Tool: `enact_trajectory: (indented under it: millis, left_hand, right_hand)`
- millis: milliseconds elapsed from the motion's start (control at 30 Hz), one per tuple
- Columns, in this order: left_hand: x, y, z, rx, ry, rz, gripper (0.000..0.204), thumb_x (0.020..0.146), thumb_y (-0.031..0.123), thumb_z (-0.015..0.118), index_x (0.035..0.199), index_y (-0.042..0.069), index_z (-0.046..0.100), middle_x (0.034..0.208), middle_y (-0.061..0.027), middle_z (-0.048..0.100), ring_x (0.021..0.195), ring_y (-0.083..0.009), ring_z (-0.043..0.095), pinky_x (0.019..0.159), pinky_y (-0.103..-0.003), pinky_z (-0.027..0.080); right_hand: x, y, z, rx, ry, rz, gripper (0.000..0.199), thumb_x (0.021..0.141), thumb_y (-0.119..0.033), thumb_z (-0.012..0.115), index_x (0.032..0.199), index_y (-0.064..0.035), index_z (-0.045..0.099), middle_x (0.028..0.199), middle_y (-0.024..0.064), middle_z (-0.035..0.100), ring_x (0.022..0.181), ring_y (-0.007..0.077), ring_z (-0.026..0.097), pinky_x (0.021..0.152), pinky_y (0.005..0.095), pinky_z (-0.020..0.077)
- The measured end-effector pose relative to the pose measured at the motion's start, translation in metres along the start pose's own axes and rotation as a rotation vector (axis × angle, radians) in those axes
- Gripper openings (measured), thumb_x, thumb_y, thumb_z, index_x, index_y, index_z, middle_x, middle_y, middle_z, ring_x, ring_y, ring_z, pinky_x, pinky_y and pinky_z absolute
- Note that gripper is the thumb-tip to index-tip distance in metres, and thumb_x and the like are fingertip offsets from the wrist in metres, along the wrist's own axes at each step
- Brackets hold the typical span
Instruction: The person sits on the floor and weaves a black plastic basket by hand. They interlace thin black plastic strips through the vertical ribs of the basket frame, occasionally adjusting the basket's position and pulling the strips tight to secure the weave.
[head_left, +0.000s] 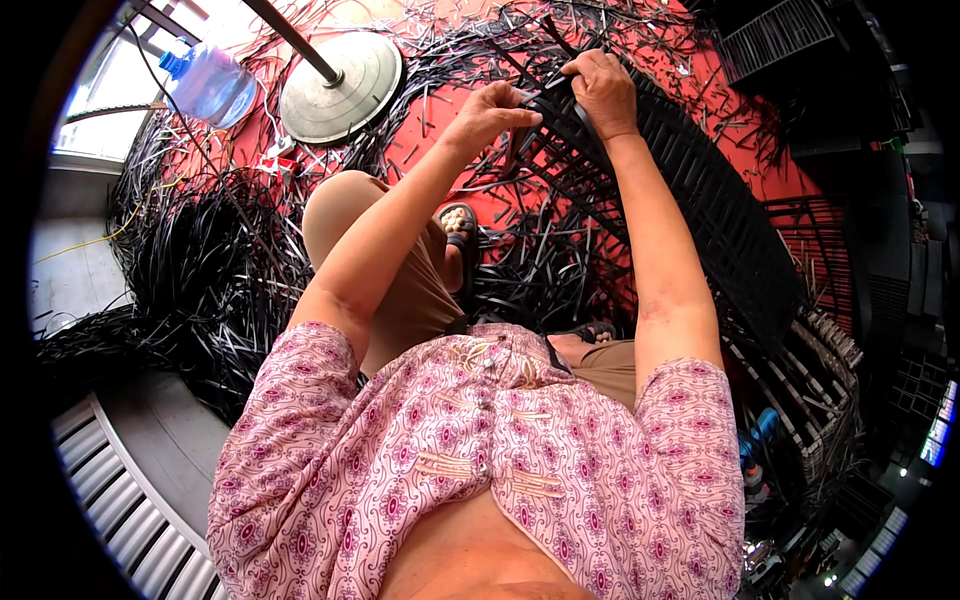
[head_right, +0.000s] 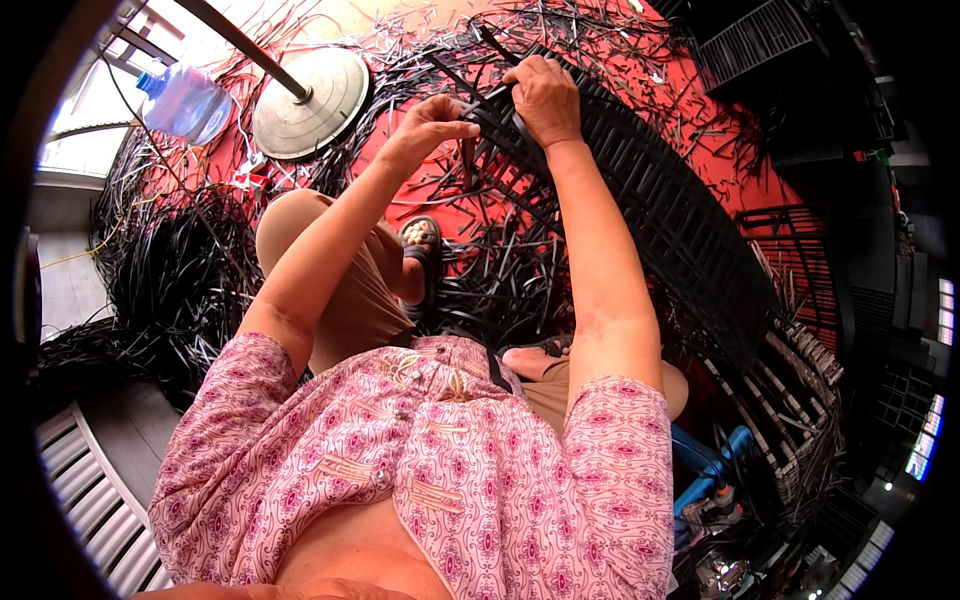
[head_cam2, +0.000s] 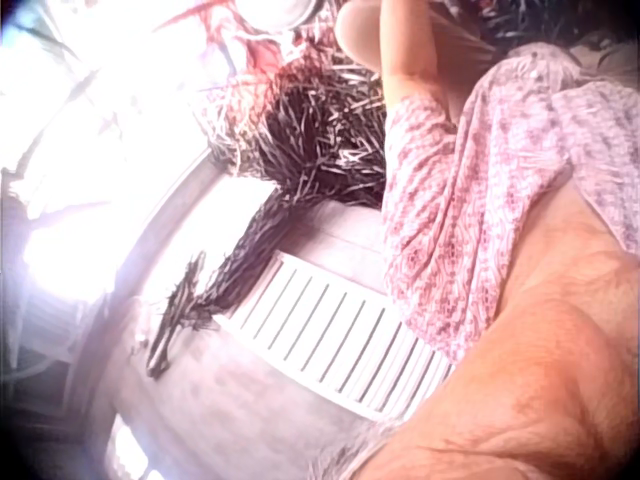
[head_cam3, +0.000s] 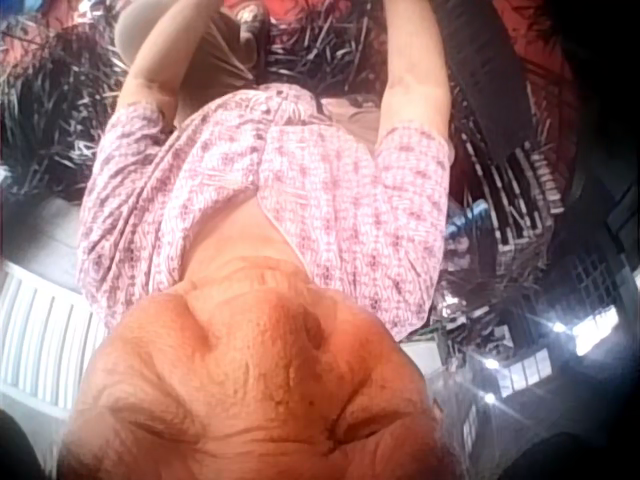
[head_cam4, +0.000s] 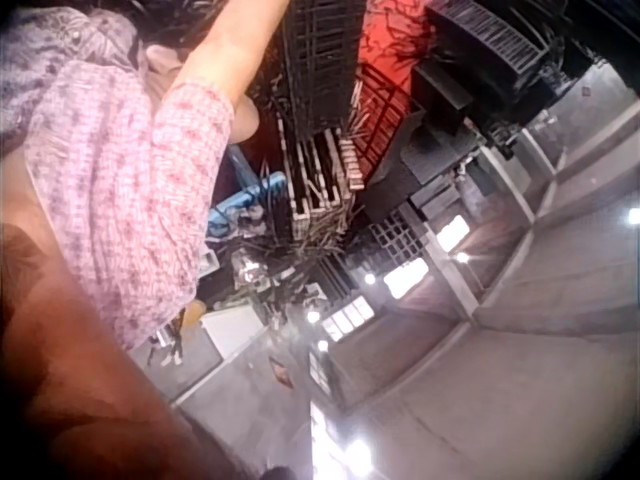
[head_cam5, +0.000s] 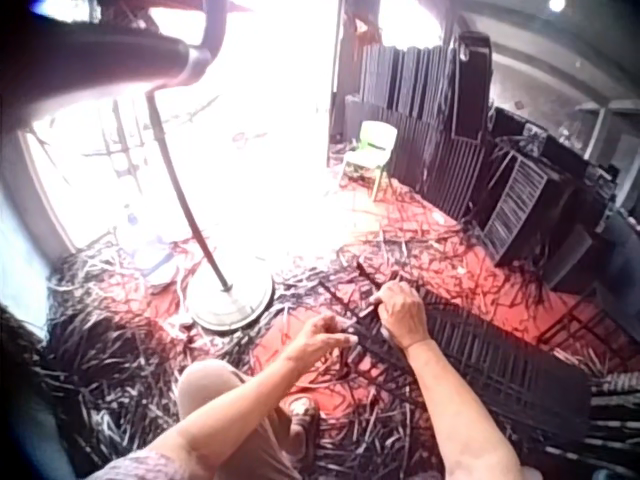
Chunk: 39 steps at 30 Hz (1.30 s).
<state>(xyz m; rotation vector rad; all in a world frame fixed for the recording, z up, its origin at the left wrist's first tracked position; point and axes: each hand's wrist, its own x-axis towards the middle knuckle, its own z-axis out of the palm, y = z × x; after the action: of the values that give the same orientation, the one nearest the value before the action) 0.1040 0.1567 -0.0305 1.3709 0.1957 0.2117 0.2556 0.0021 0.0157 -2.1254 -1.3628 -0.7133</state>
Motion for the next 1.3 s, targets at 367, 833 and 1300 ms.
enact_trajectory:
  millis: [367, 833, 1300]
  left_hand:
    - [0.000, 0.011, 0.009, 0.016, 0.065, -0.061, 0.027, 0.075, 0.009, 0.085, 0.092, 0.003, 0.064, 0.083, -0.0003, 0.065, 0.076, -0.0103, 0.060, 0.073, -0.026, 0.047]
    - [0.000, -0.001, 0.003, -0.026, 0.031, -0.082, 0.028, 0.075, 0.001, 0.080, 0.098, 0.004, 0.065, 0.087, 0.0006, 0.064, 0.078, -0.0094, 0.060, 0.069, -0.024, 0.047]
    - [-0.002, -0.009, 0.004, -0.149, 0.039, -0.001, 0.027, 0.072, 0.001, 0.083, 0.090, 0.004, 0.063, 0.082, 0.0003, 0.063, 0.074, -0.0099, 0.059, 0.069, -0.025, 0.046]
  right_hand:
    - [0.016, 0.000, -0.019, 0.110, -0.270, 0.152, 0.012, 0.080, -0.020, 0.064, 0.087, -0.0146, 0.072, 0.096, 0.0017, 0.067, 0.096, 0.0246, 0.064, 0.087, 0.0379, 0.0528]
    - [0.015, -0.026, -0.025, 0.098, -0.602, 0.347, 0.065, 0.060, -0.045, 0.084, 0.119, -0.0220, 0.070, 0.140, 0.0059, 0.051, 0.138, 0.0272, 0.038, 0.113, 0.0457, 0.0291]
    - [0.005, -0.032, -0.018, 0.195, -0.527, 0.364, 0.054, 0.058, -0.042, 0.085, 0.109, -0.0271, 0.076, 0.138, 0.0003, 0.052, 0.138, 0.0238, 0.038, 0.115, 0.0422, 0.0258]
